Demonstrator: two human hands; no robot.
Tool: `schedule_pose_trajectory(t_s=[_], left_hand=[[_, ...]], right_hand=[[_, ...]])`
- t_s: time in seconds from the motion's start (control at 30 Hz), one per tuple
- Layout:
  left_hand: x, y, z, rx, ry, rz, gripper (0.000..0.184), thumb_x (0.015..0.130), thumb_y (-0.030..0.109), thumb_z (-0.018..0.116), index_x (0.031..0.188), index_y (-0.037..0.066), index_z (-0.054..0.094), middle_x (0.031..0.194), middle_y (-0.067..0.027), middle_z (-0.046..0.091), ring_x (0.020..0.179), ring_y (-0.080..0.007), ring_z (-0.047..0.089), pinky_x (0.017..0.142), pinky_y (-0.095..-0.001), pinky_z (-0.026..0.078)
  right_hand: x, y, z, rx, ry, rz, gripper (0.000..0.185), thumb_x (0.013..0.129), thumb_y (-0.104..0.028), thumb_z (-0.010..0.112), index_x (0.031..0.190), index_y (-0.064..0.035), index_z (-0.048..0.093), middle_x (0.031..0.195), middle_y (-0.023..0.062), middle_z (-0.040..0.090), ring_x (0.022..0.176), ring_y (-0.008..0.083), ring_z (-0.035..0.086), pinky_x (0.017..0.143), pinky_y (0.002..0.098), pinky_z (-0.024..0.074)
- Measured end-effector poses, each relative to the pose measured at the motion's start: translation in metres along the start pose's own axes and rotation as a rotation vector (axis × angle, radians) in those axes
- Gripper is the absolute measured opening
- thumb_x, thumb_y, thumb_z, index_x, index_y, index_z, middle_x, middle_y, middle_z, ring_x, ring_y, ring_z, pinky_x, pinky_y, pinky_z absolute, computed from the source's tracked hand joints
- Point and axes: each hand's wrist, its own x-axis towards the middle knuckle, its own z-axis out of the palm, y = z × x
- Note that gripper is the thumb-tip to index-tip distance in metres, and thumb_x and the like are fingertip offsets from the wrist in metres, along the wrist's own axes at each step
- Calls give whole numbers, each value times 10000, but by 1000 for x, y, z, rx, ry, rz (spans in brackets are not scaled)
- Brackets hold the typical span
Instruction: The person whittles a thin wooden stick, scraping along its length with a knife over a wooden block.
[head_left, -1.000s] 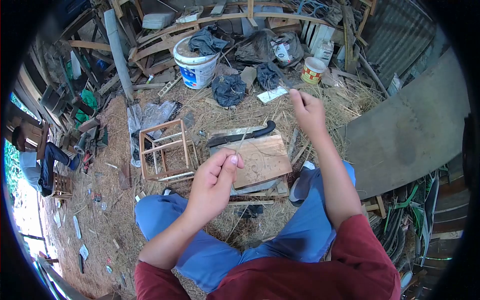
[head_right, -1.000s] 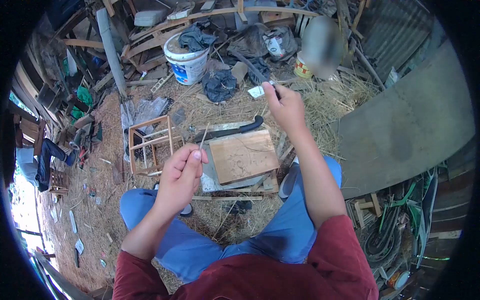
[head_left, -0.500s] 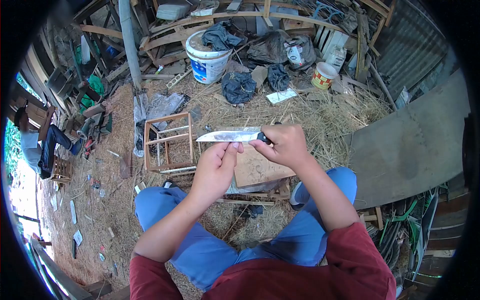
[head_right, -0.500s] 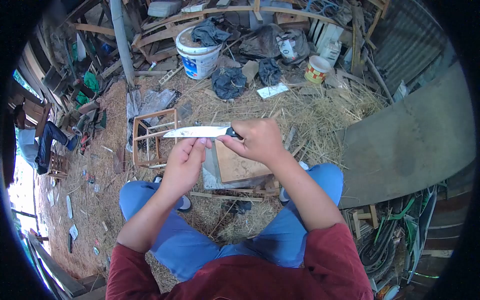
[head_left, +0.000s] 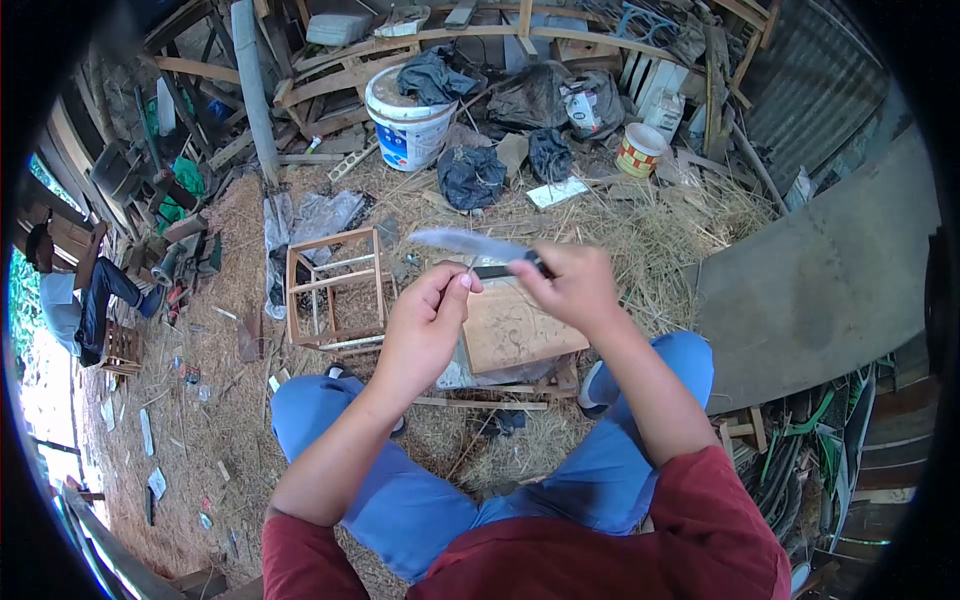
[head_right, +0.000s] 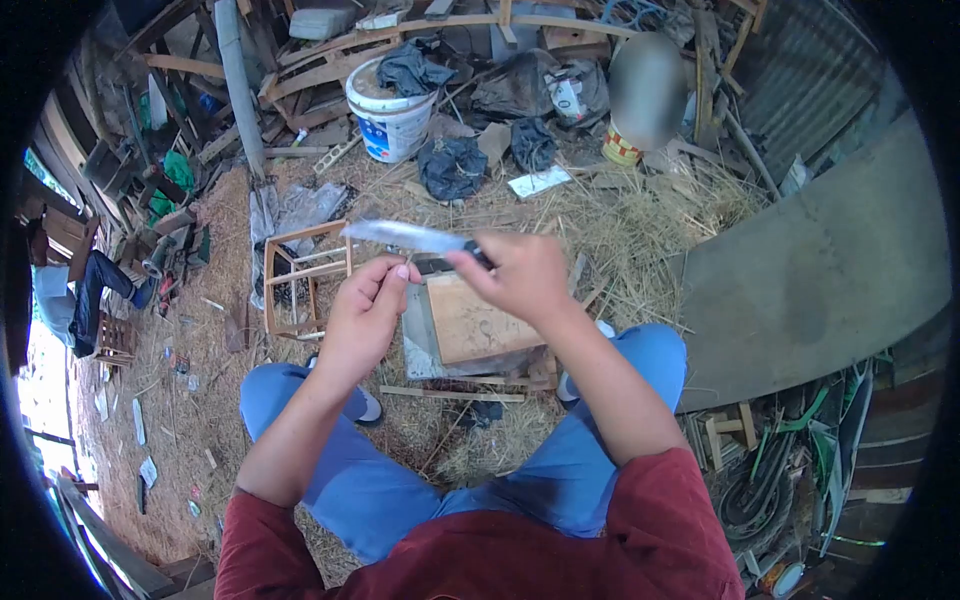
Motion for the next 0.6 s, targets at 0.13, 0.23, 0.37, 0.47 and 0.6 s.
schedule_pose_trajectory(t_s=[0.13, 0.23, 0.37, 0.47, 0.6], left_hand=[[1, -4, 3, -1, 35, -33, 208, 1068, 183, 529, 1010, 27, 654, 682, 60, 470, 632, -26, 405, 559, -237, 336], [1, -8, 2, 48, 65, -26, 222, 1060, 184, 543, 1027, 3, 668, 687, 39, 507, 637, -34, 439, 568, -244, 358], [2, -15, 5, 119, 119, 107, 216, 1054, 183, 552, 1014, -4, 653, 676, 22, 510, 631, -44, 451, 573, -253, 374], [-4, 6, 1, 145, 20, 36, 209, 1073, 211, 530, 1009, 39, 629, 745, 70, 471, 680, -21, 395, 598, -206, 332], [-7, 9, 1, 86, 46, 70, 205, 1075, 219, 528, 1003, 50, 619, 746, 66, 468, 677, -24, 397, 600, -208, 335]], right_hand=[[2, -12, 8, -55, -52, -203, 450, 882, -465, 713, 640, -110, 580, 559, 87, 585, 499, 294, 617, 448, 397, 454], [5, -11, 8, -69, -74, -227, 448, 883, -474, 711, 645, -113, 591, 566, 86, 592, 503, 292, 620, 448, 397, 456], [8, -5, 6, -123, -49, -218, 444, 876, -485, 712, 652, -117, 606, 573, 82, 604, 504, 280, 627, 454, 402, 465], [31, 38, 3, -239, 54, 130, 450, 919, -484, 678, 706, -88, 656, 594, 109, 629, 525, 294, 644, 488, 398, 488], [39, 47, -25, -18, 89, 301, 575, 955, -573, 599, 673, -75, 646, 566, 135, 610, 524, 315, 642, 508, 440, 491]])
